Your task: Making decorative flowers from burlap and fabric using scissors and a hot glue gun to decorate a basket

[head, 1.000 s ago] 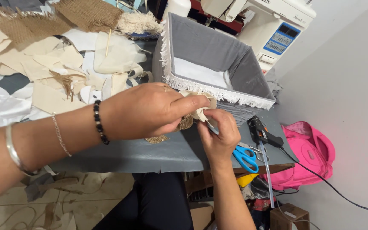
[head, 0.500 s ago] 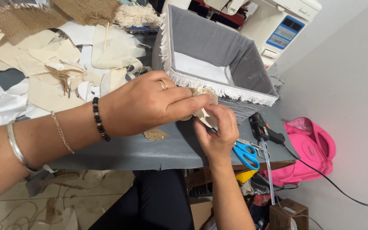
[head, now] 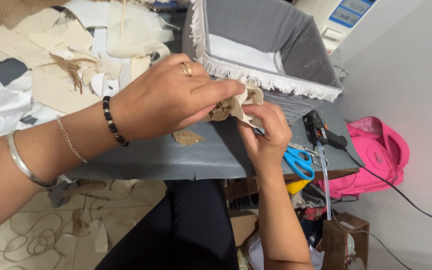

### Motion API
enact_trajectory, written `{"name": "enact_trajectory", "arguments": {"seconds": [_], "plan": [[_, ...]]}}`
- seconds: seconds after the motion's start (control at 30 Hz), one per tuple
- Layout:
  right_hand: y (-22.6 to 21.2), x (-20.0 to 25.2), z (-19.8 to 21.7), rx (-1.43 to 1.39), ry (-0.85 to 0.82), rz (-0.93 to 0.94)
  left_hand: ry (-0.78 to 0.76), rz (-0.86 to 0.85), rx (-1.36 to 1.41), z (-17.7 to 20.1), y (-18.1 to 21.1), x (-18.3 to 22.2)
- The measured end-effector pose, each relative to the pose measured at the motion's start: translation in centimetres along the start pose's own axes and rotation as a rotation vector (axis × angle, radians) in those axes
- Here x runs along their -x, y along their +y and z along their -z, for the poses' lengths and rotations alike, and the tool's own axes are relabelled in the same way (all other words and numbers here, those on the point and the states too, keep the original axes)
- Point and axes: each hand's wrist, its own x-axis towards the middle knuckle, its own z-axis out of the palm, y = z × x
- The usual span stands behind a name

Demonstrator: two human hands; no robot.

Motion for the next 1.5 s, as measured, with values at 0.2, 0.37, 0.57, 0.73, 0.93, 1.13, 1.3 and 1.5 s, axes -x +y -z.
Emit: {"name": "enact_trajectory", "arguments": {"seconds": [0.2,0.37,0.57,0.73,0.93,1.13,1.3,1.5], "plan": [[-1.2,2.5,3.7,-0.027,-0.073,-0.205,-0.019,0.225,0.378,2.9,3.3,1.9],[-0.1,5.3,3.5,-0.132,-0.085,-0.477,0.003,0.641,0.754,3.4,4.7,4.4],[-2.3,3.8,4.5,0.038,-0.284,-0.403,0.053,0.945,0.961,2.9,5.1,5.8],[-5.3,4.5,5.7,0.166,-0.126,-0.316,0.076,1.003,0.982,3.2,6.1,6.0],[-9.1,7.1,3.9,-0.251,-0.209,-0.433,0.204,1.03,1.105,2.9,9.9,5.9],[-9.9,9.2,4.7,-0.295,-0.127,-0.58,0.141,0.992,0.631,4.7,12.8,7.7],[-11.8,10.3,5.4,-0.338,-0.267,-0.475,-0.06,0.394,0.14,4.1,16.3,6.9],[-13.5,12.2,6.8,-0.328,-0.404,-0.551,-0.234,0.33,0.118,3.3,18.3,7.4]]}}
